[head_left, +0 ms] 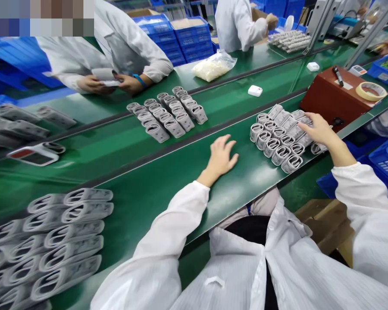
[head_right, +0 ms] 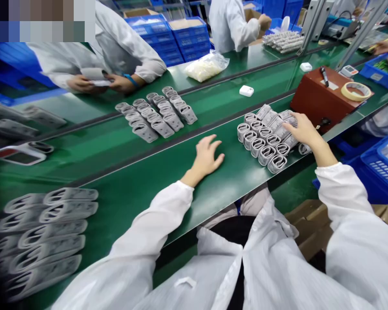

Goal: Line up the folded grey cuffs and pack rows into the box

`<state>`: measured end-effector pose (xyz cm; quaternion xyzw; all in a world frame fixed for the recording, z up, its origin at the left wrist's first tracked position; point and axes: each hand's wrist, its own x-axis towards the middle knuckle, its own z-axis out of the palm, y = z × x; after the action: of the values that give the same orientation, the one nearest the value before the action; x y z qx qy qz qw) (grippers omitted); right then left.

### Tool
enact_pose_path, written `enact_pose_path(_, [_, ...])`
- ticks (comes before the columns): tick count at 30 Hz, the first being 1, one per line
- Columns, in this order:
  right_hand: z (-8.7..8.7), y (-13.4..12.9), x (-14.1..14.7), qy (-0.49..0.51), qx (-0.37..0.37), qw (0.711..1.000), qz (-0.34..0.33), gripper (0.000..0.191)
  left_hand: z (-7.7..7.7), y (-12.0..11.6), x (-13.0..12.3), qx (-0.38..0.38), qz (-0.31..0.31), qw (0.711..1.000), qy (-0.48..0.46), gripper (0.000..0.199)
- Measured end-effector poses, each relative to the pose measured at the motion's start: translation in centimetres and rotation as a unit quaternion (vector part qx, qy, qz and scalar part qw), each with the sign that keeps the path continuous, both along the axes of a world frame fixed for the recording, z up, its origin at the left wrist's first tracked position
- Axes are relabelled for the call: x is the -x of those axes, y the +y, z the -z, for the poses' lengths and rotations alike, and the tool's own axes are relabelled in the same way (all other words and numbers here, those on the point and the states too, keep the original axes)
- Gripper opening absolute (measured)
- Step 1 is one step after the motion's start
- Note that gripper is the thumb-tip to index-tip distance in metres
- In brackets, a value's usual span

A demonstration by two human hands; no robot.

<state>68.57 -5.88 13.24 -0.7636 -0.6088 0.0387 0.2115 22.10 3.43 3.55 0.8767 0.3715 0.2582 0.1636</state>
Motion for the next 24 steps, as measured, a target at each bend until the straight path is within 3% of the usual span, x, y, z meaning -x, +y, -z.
enact_pose_path(2, [1.5, 0.8, -1.2, -0.023, 0.056, 0.997, -0.049, 0.084, 0.1, -2.1, -3.5, 0.009, 0.123, 0.992, -0.013, 0.071])
enact_pose_path(4, [2.6, 1.0, -0.4, -0.033, 0.059, 0.994, -0.085, 0.087, 0.0, -3.5, -6.6, 0.016, 0.192, 0.98, -0.043, 0.077])
enact_pose_path(9, [1.7, -0.3, 2.5, 0.011, -0.004, 0.987, -0.158, 0.06, -0.5, -3.9, -11.5, 0.023, 0.229, 0.971, -0.057, 0.082])
enact_pose_path(11, [1.0, -0.5, 1.4, 0.032, -0.035, 0.991, -0.125, 0.055, -0.4, -3.7, -12.3, 0.004, 0.228, 0.972, -0.049, 0.082])
enact_pose_path(13, [0.8, -0.4, -0.9, 0.012, -0.04, 0.999, -0.022, 0.059, -0.2, -3.8, -12.7, -0.024, 0.229, 0.972, -0.049, 0.083])
enact_pose_path(16, [1.4, 0.5, -4.4, -0.071, 0.077, 0.99, 0.095, 0.067, 0.2, -4.3, -13.0, -0.068, 0.23, 0.97, -0.034, 0.081])
enact_pose_path(18, [2.0, 1.5, -5.4, -0.089, 0.145, 0.978, 0.118, 0.07, 0.3, -4.6, -13.1, -0.097, 0.225, 0.969, -0.011, 0.078])
enact_pose_path(20, [2.3, 2.4, -4.9, -0.084, 0.162, 0.976, 0.119, 0.069, 0.3, -4.9, -13.3, -0.121, 0.217, 0.969, 0.006, 0.077])
enact_pose_path(24, [1.7, 3.9, -1.8, -0.081, 0.081, 0.99, 0.083, 0.06, 0.3, -5.0, -13.4, -0.144, 0.204, 0.968, 0.017, 0.076])
